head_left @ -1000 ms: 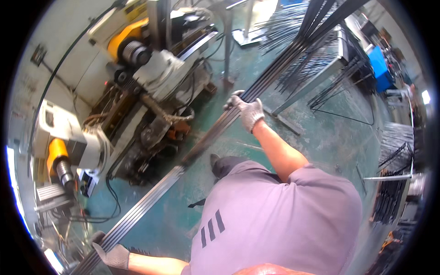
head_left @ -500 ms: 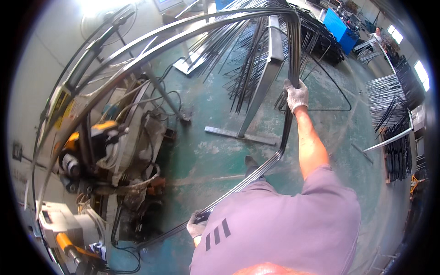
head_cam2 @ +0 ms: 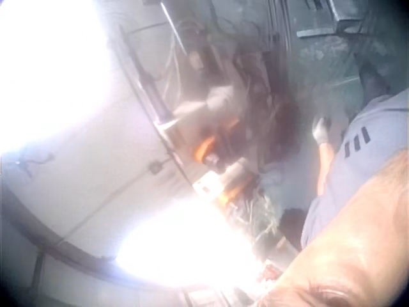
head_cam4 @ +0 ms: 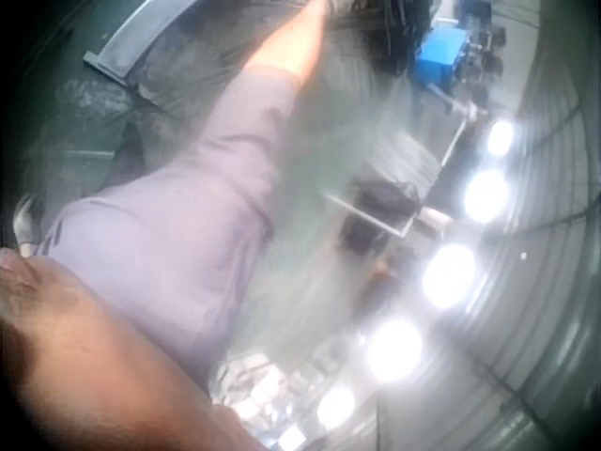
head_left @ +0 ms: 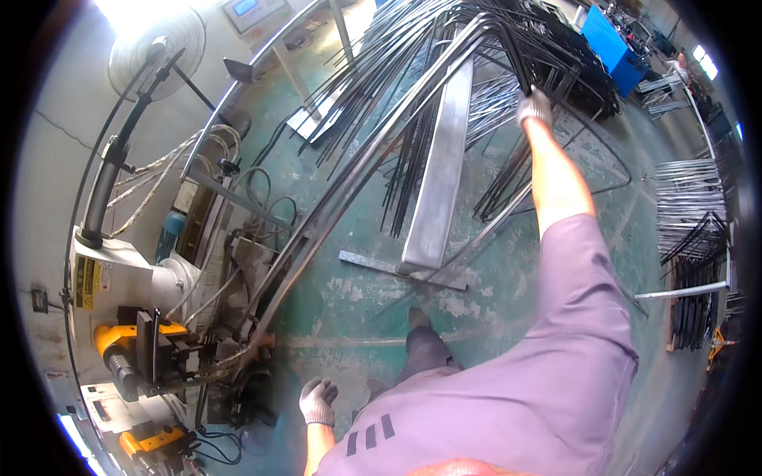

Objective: The person repeatedly picks up bundles of long metal rods from a floor pile, inserts them into a bending machine, and then removes the bent rods to place them onto a metal rack. The process is repeated multiple times in a continuous loop.

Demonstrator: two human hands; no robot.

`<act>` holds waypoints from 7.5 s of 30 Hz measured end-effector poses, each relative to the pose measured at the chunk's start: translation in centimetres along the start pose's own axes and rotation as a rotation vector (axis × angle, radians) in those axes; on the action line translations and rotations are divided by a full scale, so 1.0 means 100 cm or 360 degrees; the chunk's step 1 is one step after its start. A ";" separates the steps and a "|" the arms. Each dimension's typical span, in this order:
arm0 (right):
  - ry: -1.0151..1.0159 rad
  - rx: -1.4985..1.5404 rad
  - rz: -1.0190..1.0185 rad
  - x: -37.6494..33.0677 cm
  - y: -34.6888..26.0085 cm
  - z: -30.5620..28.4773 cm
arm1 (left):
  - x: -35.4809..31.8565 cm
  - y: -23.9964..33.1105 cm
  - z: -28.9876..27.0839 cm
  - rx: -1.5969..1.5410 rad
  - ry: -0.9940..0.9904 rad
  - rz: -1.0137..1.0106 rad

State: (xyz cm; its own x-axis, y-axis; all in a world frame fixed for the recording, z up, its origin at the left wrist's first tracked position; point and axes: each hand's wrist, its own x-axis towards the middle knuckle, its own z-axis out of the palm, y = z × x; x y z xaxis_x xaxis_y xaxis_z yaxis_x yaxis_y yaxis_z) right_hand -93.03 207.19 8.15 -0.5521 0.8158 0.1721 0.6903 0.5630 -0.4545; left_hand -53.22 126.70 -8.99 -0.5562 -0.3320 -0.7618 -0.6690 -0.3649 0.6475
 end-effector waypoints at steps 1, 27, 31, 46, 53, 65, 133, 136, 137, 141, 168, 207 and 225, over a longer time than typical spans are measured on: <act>0.0101 0.0077 -0.0057 0.017 -0.012 -0.009 | -0.002 0.000 0.004 -0.0015 0.0121 -0.0074; -0.1289 -0.0583 -0.0539 -0.545 0.206 0.227 | -0.103 -0.115 -0.232 -0.0524 0.0311 0.0383; -0.1816 -0.0915 -0.1071 -0.753 0.217 0.228 | -0.151 -0.205 -0.365 -0.0808 0.0771 0.0395; -0.2090 -0.0737 -0.1293 -1.192 -0.135 0.258 | -0.195 -0.369 -0.624 -0.0797 0.1302 0.0205; -0.2453 -0.0649 -0.3046 -1.640 -0.183 0.170 | -0.273 -0.326 -0.805 -0.1156 0.1855 0.0183; -0.2741 0.0488 -0.4288 -2.147 -0.050 -0.225 | -0.270 -0.449 -0.975 -0.1148 0.2180 0.0112; -0.1252 -0.1512 -0.4035 -1.922 -0.313 -0.217 | -0.368 -0.486 -1.406 -0.3206 0.1461 0.1369; -0.0998 -0.2066 -0.3832 -1.854 -0.326 -0.229 | -0.369 -0.485 -1.391 -0.3178 0.1530 0.1136; -0.1102 -0.1978 -0.3912 -1.851 -0.315 -0.228 | -0.367 -0.479 -1.376 -0.3060 0.1446 0.1081; -0.1403 -0.1055 -0.3951 -1.891 -0.223 -0.199 | -0.374 -0.445 -1.347 -0.3096 0.1312 0.1035; -0.0819 0.0058 -0.1055 -1.438 -0.315 0.011 | -0.327 0.040 -1.257 -0.2104 0.0145 0.1839; -0.1452 0.2236 0.0539 -1.508 -0.601 0.034 | 0.034 0.208 -1.369 -0.1433 -0.0025 0.1270; -0.1395 0.2077 0.0647 -1.440 -0.652 0.097 | 0.067 0.212 -1.418 -0.1441 0.0501 0.1156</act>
State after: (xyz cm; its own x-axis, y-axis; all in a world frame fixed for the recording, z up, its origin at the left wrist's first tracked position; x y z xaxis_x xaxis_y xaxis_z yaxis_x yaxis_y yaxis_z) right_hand -63.11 51.73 4.57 -0.8401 0.2962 -0.4544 0.2568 -0.5208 -0.8142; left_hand -1.17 -6.61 2.35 -0.4305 -0.8652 -0.2573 0.4100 -0.4413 0.7982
